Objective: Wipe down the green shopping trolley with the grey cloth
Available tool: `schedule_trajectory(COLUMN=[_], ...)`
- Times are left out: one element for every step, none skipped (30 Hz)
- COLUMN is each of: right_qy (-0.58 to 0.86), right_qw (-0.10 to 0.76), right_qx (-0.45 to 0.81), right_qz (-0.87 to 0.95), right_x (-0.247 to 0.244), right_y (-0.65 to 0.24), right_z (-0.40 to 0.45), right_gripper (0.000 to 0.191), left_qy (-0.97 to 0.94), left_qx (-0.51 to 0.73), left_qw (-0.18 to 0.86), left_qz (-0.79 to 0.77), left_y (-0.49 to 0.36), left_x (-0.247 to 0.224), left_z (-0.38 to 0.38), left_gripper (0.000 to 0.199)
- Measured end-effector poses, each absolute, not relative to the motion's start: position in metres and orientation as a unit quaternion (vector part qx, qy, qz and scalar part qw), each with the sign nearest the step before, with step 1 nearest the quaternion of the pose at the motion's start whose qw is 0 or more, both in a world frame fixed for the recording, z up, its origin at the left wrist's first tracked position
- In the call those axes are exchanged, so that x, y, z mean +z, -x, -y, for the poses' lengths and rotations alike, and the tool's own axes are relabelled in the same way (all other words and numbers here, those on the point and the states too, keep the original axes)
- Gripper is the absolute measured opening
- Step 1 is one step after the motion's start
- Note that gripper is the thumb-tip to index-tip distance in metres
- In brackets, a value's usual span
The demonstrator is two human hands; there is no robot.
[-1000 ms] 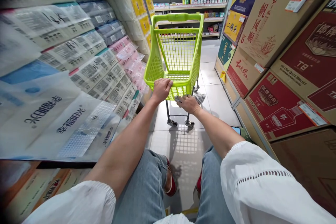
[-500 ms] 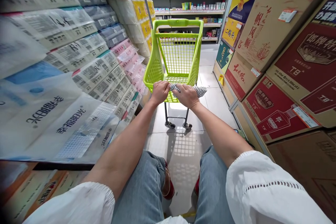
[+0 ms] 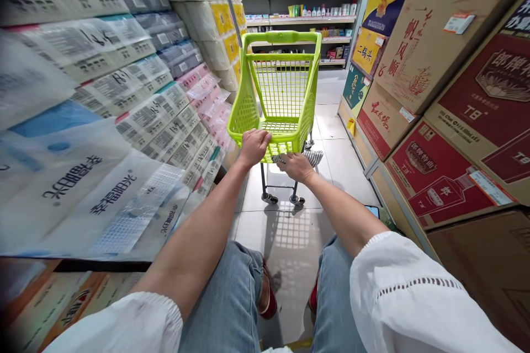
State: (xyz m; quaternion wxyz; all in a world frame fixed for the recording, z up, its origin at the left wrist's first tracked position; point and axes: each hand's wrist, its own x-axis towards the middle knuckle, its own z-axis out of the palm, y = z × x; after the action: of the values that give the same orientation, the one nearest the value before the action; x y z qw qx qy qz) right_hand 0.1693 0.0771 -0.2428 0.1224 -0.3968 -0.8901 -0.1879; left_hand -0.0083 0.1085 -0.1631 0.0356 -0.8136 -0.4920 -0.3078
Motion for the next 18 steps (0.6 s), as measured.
schedule_trajectory(right_qy=[0.399,0.402,0.408,0.417,0.425,0.433,0.439,0.445,0.452,0.461,0.472,0.483,0.492,0.497,0.499,0.5,0.499,0.5], right_qw=[0.136,0.151,0.168,0.185,0.203,0.221,0.24,0.261,0.282,0.303,0.322,0.338,0.345,0.345,0.339,0.33,0.322,0.317], right_qx=[-0.196,-0.204,-0.211,-0.217,-0.222,-0.225,-0.228,-0.229,-0.229,-0.226,-0.22,-0.212,-0.2,-0.186,-0.169,-0.151,-0.133,-0.115], right_qz=[0.885,0.88,0.872,0.863,0.854,0.844,0.835,0.825,0.815,0.803,0.791,0.78,0.774,0.774,0.779,0.787,0.793,0.798], right_x=[-0.236,-0.228,-0.219,-0.21,-0.2,-0.19,-0.181,-0.173,-0.165,-0.158,-0.152,-0.148,-0.144,-0.143,-0.142,-0.143,-0.144,-0.146], right_y=[-0.17,-0.171,-0.172,-0.173,-0.175,-0.177,-0.179,-0.181,-0.184,-0.186,-0.188,-0.191,-0.192,-0.194,-0.195,-0.196,-0.196,-0.196], right_z=[-0.078,-0.078,-0.078,-0.077,-0.076,-0.075,-0.074,-0.072,-0.071,-0.07,-0.069,-0.069,-0.069,-0.069,-0.071,-0.073,-0.075,-0.077], right_gripper=[0.027,0.027,0.028,0.027,0.027,0.026,0.026,0.027,0.028,0.029,0.031,0.032,0.034,0.036,0.038,0.039,0.039,0.039], left_qy=[0.813,0.812,0.812,0.811,0.811,0.812,0.812,0.813,0.813,0.813,0.811,0.809,0.807,0.804,0.802,0.802,0.803,0.805], left_qx=[-0.308,-0.309,-0.31,-0.311,-0.312,-0.312,-0.311,-0.309,-0.306,-0.301,-0.297,-0.293,-0.293,-0.297,-0.304,-0.312,-0.319,-0.319], left_qw=[0.037,0.039,0.041,0.042,0.043,0.043,0.043,0.043,0.044,0.045,0.049,0.056,0.065,0.074,0.08,0.079,0.067,0.047], left_qz=[0.493,0.493,0.493,0.493,0.492,0.492,0.492,0.492,0.494,0.497,0.501,0.506,0.509,0.51,0.508,0.503,0.498,0.498], left_y=[0.009,0.009,0.009,0.01,0.01,0.01,0.011,0.011,0.012,0.011,0.011,0.009,0.006,0.002,-0.004,-0.01,-0.017,-0.023], left_x=[-0.163,-0.163,-0.163,-0.163,-0.163,-0.162,-0.162,-0.161,-0.16,-0.159,-0.157,-0.155,-0.153,-0.151,-0.15,-0.149,-0.149,-0.15], left_z=[-0.109,-0.109,-0.109,-0.11,-0.11,-0.11,-0.109,-0.108,-0.107,-0.105,-0.103,-0.101,-0.098,-0.096,-0.095,-0.094,-0.093,-0.094], left_gripper=[0.034,0.035,0.035,0.035,0.035,0.035,0.034,0.034,0.034,0.034,0.034,0.034,0.034,0.034,0.033,0.031,0.03,0.03])
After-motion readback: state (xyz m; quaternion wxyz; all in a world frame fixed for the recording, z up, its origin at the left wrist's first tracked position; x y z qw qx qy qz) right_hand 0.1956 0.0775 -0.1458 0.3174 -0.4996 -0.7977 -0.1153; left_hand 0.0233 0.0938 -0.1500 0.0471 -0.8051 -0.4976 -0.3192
